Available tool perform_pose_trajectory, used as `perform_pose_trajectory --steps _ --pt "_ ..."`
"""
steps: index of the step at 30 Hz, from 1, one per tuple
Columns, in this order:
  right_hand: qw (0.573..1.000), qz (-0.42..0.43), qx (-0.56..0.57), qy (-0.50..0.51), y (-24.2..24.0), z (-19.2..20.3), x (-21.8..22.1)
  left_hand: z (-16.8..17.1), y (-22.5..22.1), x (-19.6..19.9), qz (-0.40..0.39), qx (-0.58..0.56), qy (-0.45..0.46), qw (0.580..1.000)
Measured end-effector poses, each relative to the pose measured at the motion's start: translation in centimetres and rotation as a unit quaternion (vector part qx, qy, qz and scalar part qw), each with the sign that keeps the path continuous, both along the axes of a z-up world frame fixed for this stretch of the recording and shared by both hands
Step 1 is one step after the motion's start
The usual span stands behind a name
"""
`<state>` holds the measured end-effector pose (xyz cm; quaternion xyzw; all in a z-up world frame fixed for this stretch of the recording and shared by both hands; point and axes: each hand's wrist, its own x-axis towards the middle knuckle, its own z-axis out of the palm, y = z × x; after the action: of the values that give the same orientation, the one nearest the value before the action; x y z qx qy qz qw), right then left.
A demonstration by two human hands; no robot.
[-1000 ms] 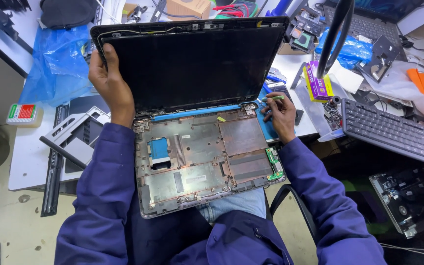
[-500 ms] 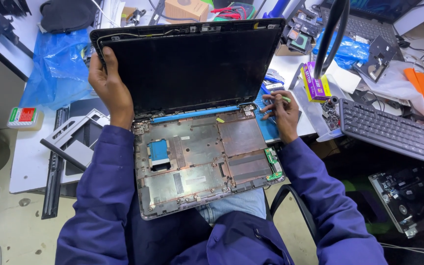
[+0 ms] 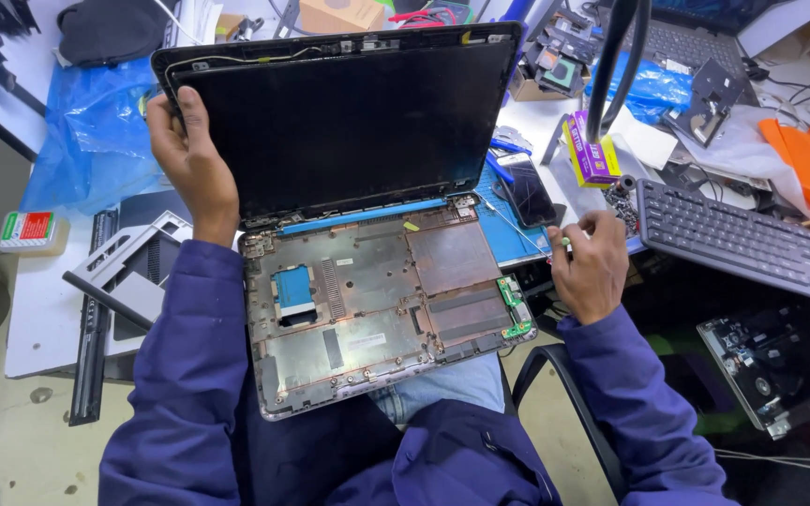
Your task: The person is disassembling a laptop by opening the outer shell and using a screwdriver to remove internal screws from the chassis.
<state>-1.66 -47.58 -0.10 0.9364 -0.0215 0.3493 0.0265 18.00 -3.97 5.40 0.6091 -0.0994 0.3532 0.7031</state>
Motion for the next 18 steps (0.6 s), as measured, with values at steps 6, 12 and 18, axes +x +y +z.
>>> perform_pose_trajectory --steps 6,12,18 --pt "0.978 -0.089 -0.076 0.172 -3.2 -3.8 -0.8 0.4 0.6 0.2 0.011 0.008 -0.027 1.000" --pt "0.944 -0.116 -0.014 0.308 -2.6 -4.1 -0.2 0.7 0.7 0.1 0.003 0.003 -0.041 0.999" --pt "0.959 -0.129 -0.054 0.247 -4.7 -6.4 -0.5 0.7 0.4 -0.2 0.041 0.055 0.006 0.998"
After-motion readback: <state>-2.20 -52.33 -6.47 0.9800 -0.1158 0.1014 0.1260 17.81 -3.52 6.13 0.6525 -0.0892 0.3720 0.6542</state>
